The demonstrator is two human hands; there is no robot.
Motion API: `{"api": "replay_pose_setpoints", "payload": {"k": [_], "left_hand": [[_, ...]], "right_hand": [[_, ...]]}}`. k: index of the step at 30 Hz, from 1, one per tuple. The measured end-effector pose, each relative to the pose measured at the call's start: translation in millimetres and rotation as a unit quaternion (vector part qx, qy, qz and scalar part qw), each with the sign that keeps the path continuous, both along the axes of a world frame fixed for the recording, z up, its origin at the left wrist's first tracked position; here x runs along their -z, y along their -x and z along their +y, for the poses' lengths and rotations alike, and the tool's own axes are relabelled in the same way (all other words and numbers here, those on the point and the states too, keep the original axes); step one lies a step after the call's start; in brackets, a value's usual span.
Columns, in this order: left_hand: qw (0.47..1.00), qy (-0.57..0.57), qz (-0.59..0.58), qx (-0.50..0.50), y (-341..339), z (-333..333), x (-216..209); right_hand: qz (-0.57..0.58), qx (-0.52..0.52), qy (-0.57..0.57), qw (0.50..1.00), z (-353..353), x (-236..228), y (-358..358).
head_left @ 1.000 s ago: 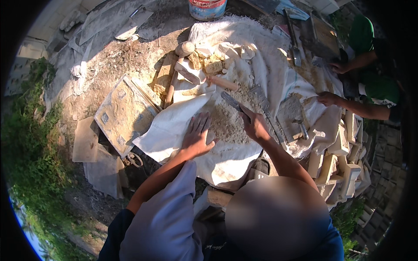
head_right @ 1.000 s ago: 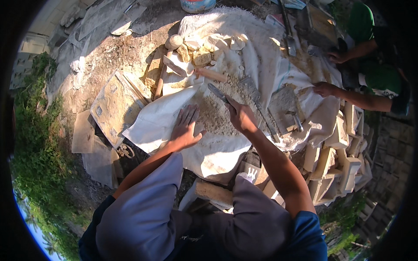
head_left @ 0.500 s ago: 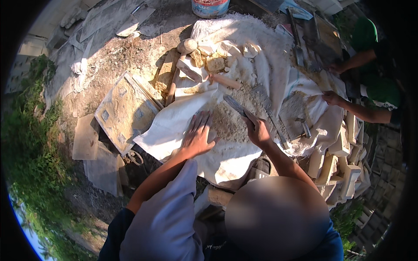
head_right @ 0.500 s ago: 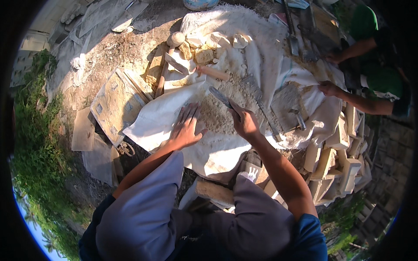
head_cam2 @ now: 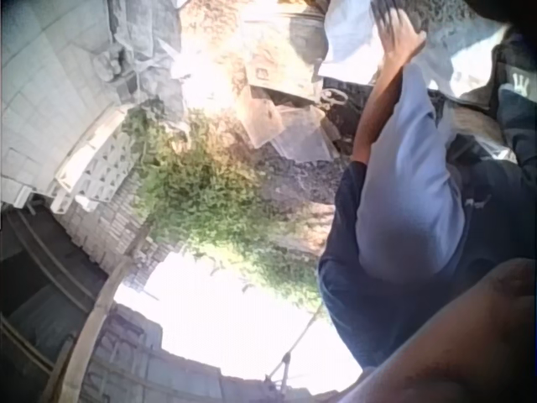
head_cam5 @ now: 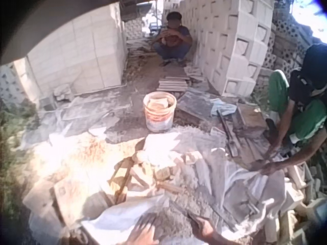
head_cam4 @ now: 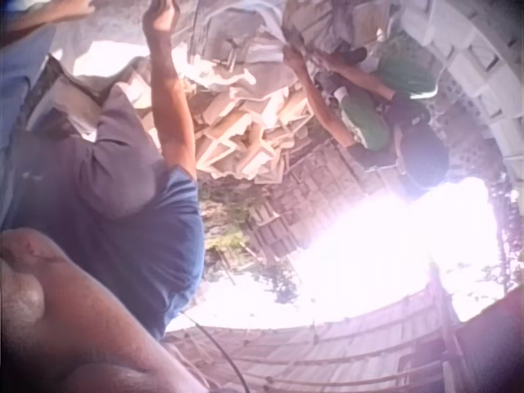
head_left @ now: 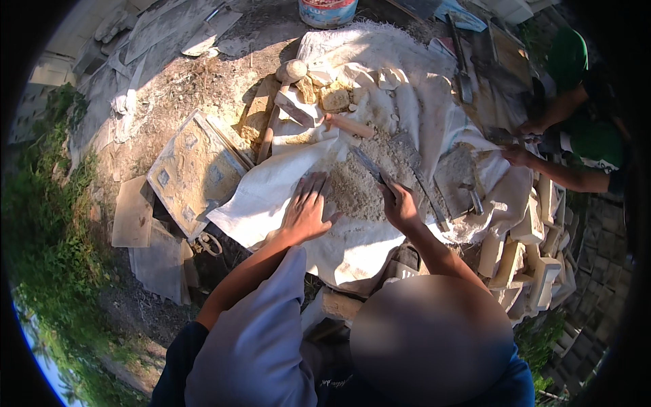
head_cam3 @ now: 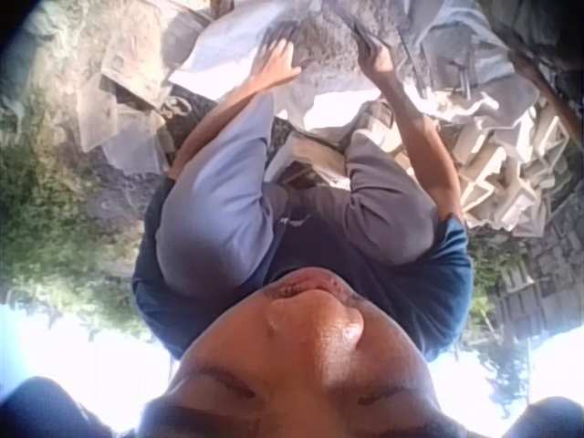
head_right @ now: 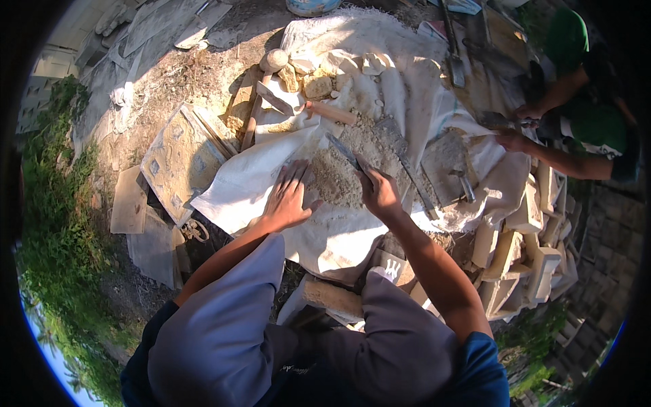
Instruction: The person scrapes and chisels a stone block using a small hand tool, removing dust and shaping the surface while the stone rests on a pile of other blocks.
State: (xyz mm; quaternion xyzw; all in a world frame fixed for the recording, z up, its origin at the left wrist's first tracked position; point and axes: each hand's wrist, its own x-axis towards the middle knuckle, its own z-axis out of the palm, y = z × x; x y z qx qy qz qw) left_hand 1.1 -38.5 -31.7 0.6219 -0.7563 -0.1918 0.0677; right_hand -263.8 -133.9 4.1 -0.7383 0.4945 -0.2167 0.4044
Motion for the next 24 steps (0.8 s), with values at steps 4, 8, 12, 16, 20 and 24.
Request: {"api": "replay_pose_setpoints", "payload": {"k": [4, 8, 12, 16, 20, 24], "left_hand": [[1.0, 0.015, 0.019, 0.007, 2.8, -3.7, 0.2], [1.0, 0.027, 0.006, 0.006, -2.1, 0.6, 4.5], [0.991, -0.131, -0.006, 0.005, 1.9, -1.5, -8.6], [0.998, 0.038, 0.044, -0.005, 1.8, 0.3, 8.6], [0.999, 0.037, 0.032, -0.002, 5.3, -2.6, 9.6], [0.999, 0.032, 0.032, -0.013, 3.0, 0.2, 11.4]], "right_hand": [[0.055, -0.017, 0.029, 0.998, 7.9, 31.0, 11.4], [0.109, -0.036, -0.037, 0.993, -4.6, 18.6, 3.0], [-0.043, 0.01, 0.061, 0.997, -2.9, 7.6, 2.4], [0.08, 0.012, -0.025, 0.996, -1.1, 7.7, 6.4], [0.146, -0.016, -0.054, 0.988, -0.4, 33.7, 14.3], [0.048, -0.007, 0.014, 0.999, -11.7, 14.4, 15.9]]}}
